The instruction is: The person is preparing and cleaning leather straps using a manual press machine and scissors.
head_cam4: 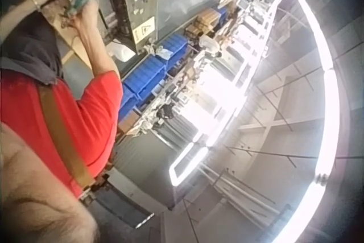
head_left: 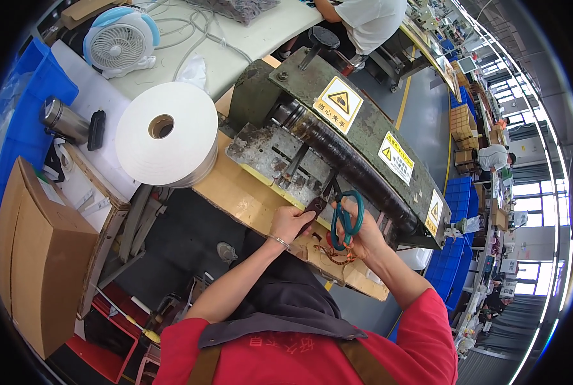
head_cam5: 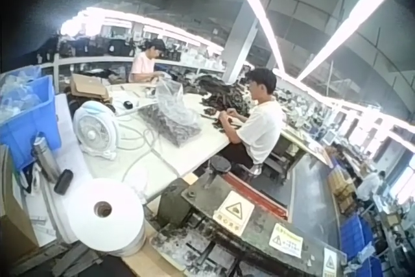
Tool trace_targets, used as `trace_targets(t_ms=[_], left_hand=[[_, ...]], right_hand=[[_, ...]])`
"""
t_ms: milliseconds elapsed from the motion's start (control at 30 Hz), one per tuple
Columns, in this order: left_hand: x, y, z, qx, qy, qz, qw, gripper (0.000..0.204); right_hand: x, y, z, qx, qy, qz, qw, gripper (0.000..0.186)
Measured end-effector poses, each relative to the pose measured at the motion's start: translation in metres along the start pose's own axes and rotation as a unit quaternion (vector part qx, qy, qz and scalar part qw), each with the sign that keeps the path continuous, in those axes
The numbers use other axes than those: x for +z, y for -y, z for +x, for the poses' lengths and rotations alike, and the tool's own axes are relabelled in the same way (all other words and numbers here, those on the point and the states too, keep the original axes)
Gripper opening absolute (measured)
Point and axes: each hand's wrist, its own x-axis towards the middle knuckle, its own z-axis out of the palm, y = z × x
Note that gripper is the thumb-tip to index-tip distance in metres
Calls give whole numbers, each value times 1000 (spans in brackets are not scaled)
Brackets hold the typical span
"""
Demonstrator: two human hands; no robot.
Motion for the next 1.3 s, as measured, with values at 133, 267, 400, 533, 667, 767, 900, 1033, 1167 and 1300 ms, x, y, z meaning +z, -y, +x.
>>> trace_targets(t_ms=[133,267,400,533,667,767,900,1033,1167,1300], left_hand=[[-1,1,1,10,5,-23,1000,26],[-2,3,1,10,14,-14,1000,26],[-3,6,3,28,25,-28,999,25],[-1,1,-1,13,8,-15,1000,25],[-2,-2,-1,9,7,-10,1000,25],[-1,-5,-3,0,14,-1,1000,25],[0,-6,-4,12,5,4,1000,23],[-1,-4,-2,11,7,-1,1000,22],[-2,2,1,13,6,-11,1000,22],[1,1,0,17,-2,-1,1000,24]], right_hand=[[2,-2,0,-4,-2,1,1000,43],[2,1,5,-11,-4,-3,1000,42],[-4,2,2,-13,14,7,1000,41],[-1,4,10,-15,1,15,1000,44],[-2,6,8,-7,-5,10,1000,43],[-3,9,7,1,5,29,1000,43],[-2,12,14,2,-15,53,998,44],[-3,9,12,-13,-7,33,999,45],[0,10,9,-8,-11,0,1000,43],[-3,9,15,-16,-7,23,1000,46]])
